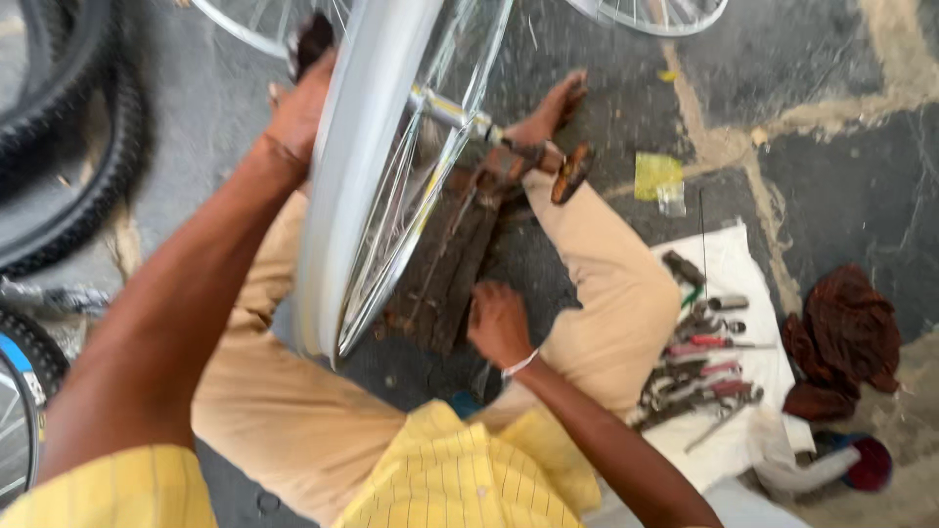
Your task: The person places a bicycle wheel into a truing stand and adjusts the tension of the spokes using a small tool to align the rim.
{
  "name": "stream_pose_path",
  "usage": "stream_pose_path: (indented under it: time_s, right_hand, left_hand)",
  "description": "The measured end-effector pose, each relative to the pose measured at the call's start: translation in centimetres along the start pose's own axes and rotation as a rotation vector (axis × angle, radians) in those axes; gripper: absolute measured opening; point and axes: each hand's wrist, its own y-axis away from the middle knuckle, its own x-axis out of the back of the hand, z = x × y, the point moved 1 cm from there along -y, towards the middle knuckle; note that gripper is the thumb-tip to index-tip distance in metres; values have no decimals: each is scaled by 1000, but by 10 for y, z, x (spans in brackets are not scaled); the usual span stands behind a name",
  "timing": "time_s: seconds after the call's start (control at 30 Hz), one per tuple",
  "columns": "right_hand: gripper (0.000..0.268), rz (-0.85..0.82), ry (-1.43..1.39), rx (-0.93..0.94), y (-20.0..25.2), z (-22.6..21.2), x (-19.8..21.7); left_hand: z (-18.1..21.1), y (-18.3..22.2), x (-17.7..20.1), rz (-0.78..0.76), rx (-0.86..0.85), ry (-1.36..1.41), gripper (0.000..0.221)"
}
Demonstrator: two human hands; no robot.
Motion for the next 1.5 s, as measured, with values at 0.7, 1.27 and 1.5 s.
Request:
stream_pose_path:
  time_s: [0.7, 1.27, 1.5]
  right_hand:
    - [13, 751, -78, -967, 175, 255, 99]
    - [9, 358, 272, -546, 119, 313, -54]
    - [19, 775, -457, -480, 71, 225, 55]
  left_hand:
    - [-9, 269, -151, 535, -42, -1432, 26]
    - [11, 364, -214, 672, -25, -1545, 22]
    - [23, 347, -227, 788, -285, -1328, 21]
